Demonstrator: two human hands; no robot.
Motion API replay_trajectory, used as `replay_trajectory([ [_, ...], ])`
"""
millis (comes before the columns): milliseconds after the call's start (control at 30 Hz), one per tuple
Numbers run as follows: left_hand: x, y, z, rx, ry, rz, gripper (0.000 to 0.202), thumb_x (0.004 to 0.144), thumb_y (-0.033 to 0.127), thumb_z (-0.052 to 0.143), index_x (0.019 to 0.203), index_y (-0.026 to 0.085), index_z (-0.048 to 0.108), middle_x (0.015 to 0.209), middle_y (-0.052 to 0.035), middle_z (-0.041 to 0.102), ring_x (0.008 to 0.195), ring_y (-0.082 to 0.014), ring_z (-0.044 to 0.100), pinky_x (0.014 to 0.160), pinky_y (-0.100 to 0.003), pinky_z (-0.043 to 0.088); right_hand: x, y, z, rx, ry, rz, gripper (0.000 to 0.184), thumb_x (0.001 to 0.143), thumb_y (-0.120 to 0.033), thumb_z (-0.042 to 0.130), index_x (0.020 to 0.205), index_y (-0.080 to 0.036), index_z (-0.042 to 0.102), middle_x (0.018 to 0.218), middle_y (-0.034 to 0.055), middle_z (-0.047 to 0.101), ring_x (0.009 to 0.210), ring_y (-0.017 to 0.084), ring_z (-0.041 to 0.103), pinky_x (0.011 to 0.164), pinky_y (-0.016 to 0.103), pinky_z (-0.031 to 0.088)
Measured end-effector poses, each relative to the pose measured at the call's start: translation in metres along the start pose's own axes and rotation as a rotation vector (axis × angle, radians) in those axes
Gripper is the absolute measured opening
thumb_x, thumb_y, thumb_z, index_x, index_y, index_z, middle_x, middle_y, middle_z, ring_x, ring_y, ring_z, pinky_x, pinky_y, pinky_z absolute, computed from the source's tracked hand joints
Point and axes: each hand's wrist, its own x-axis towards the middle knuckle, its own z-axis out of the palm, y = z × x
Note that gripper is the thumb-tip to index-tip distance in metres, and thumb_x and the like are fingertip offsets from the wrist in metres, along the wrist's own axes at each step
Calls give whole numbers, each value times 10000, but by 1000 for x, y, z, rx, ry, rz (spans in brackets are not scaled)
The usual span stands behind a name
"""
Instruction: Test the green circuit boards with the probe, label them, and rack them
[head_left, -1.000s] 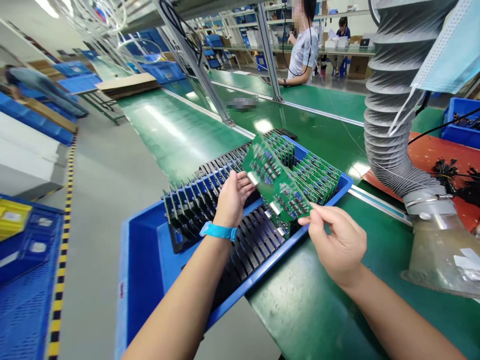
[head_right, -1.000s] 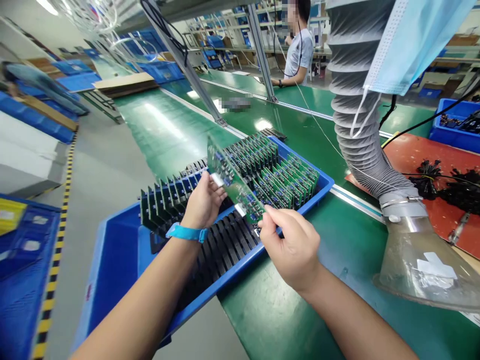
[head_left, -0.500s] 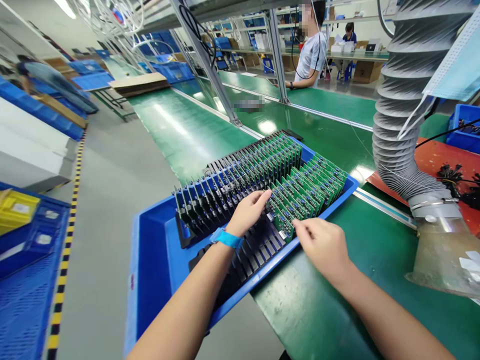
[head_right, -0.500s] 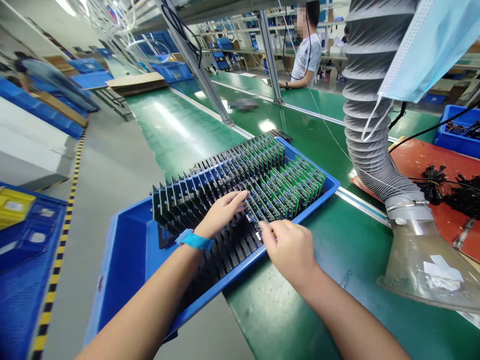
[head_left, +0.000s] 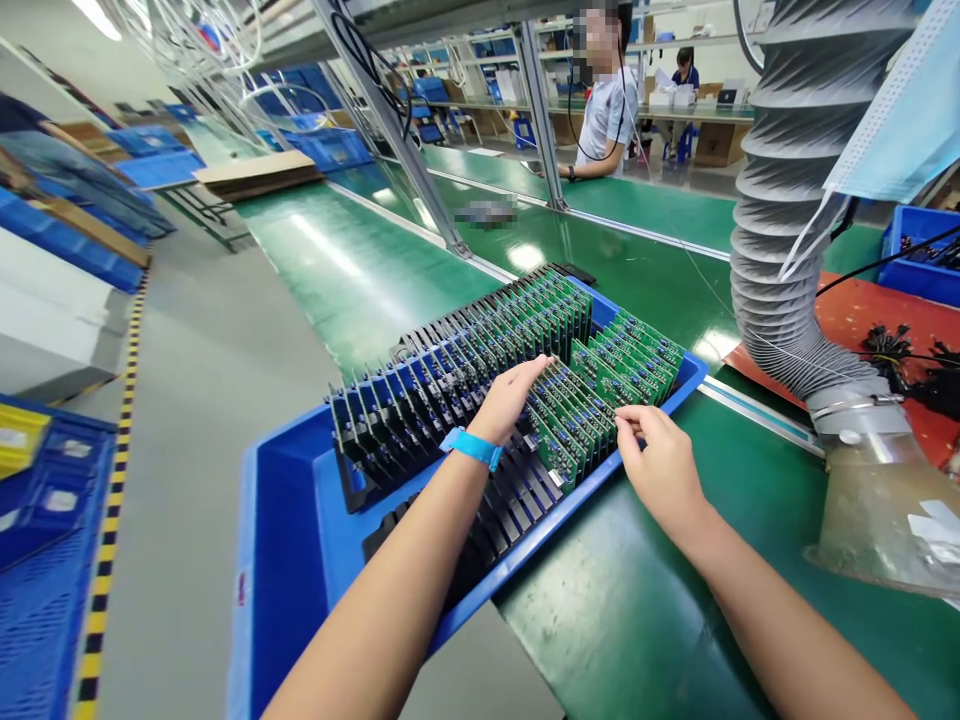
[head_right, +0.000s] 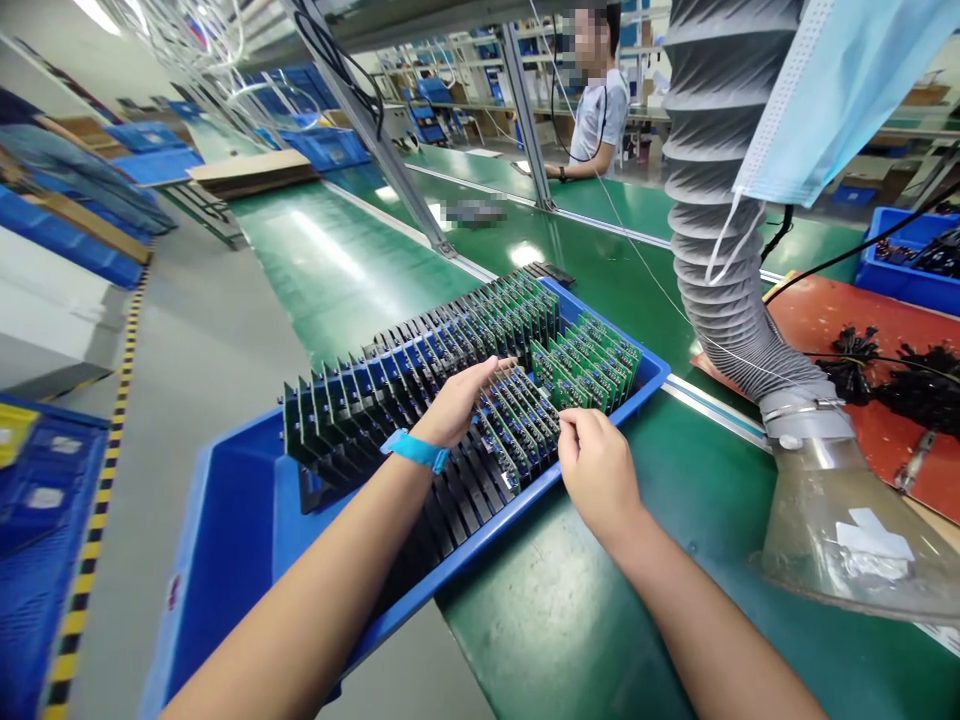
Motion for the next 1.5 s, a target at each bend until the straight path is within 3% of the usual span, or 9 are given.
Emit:
replay_trajectory([
  [233, -4, -7, -1, -45, 10, 3, 453, 699, 548, 675, 970, 189, 732, 1170, -85, 681, 1226, -280, 513, 1093, -418, 301, 10, -8, -7, 120, 315, 58, 82, 849, -178, 535, 858, -187, 616, 774, 40, 668, 703, 157, 662, 667, 315, 565],
  [400, -5, 1, -7, -121, 40, -20, 649, 815, 683, 413, 1109, 164, 669, 1096, -131, 704, 1118, -315, 595, 1010, -514, 381, 1, -34, -23, 277, 464, -36, 122, 811, -117, 595, 893, -207, 597, 782, 16, 645, 668, 150, 677, 575, 299, 562],
  [500, -13, 11, -20, -176, 110, 43, 740, 828, 722, 277, 1142, 147, 621, 1082, -140, 701, 1019, -280, 651, 933, -463, 466, -6, -50, -27, 330, 436, -95, 156, 801, -85, 597, 884, -216, 587, 824, 11, 638, 679, 141, 681, 569, 291, 572],
  [667, -44, 16, -35, -164, 273, 237, 747, 817, 752, 183, 1133, 203, 579, 1189, -91, 639, 1150, -247, 570, 1002, -410, 420, -17, -58, -7, 368, 193, -34, 112, 826, -84, 549, 835, -192, 579, 771, 10, 621, 677, 131, 663, 587, 274, 567],
  [967, -55, -21, -13, 30, 161, 123, 452, 844, 510, 515, 1176, 203, 496, 1144, -97, 633, 1127, -239, 563, 1001, -428, 399, -45, -44, 29, 5, -166, -171, 218, 919, -139, 419, 852, -149, 626, 752, 67, 650, 701, 168, 621, 671, 298, 530],
  [1133, -53, -19, -14, 95, 135, 61, 415, 829, 517, 530, 1104, 206, 556, 1194, -82, 613, 1190, -242, 508, 1058, -407, 330, -39, -39, 15, 5, -189, -201, 202, 924, -147, 442, 901, -152, 642, 769, 57, 652, 725, 160, 623, 691, 278, 516],
  [1267, -40, -6, -25, 98, 97, 5, 592, 848, 634, 382, 1165, 166, 557, 1291, -128, 569, 1231, -269, 486, 1051, -426, 347, -20, -21, -1, -8, 76, -128, 140, 906, -186, 501, 925, -153, 636, 784, 56, 610, 734, 161, 598, 680, 288, 512],
  [1367, -16, 14, -29, 106, -29, -21, 661, 840, 666, 345, 1177, 148, 581, 1274, -149, 590, 1190, -268, 534, 1010, -412, 397, -8, 1, -6, -160, 183, -41, 234, 904, -206, 490, 1090, -140, 617, 901, 103, 580, 834, 202, 590, 727, 352, 524],
  [1500, 19, 40, -17, 211, -230, -62, 581, 758, 671, 499, 1022, 187, 685, 1056, -115, 700, 978, -253, 636, 865, -375, 478, -5, 20, 1, -223, 93, -60, 286, 915, -185, 445, 1133, -179, 630, 904, 93, 595, 819, 198, 604, 735, 355, 538],
])
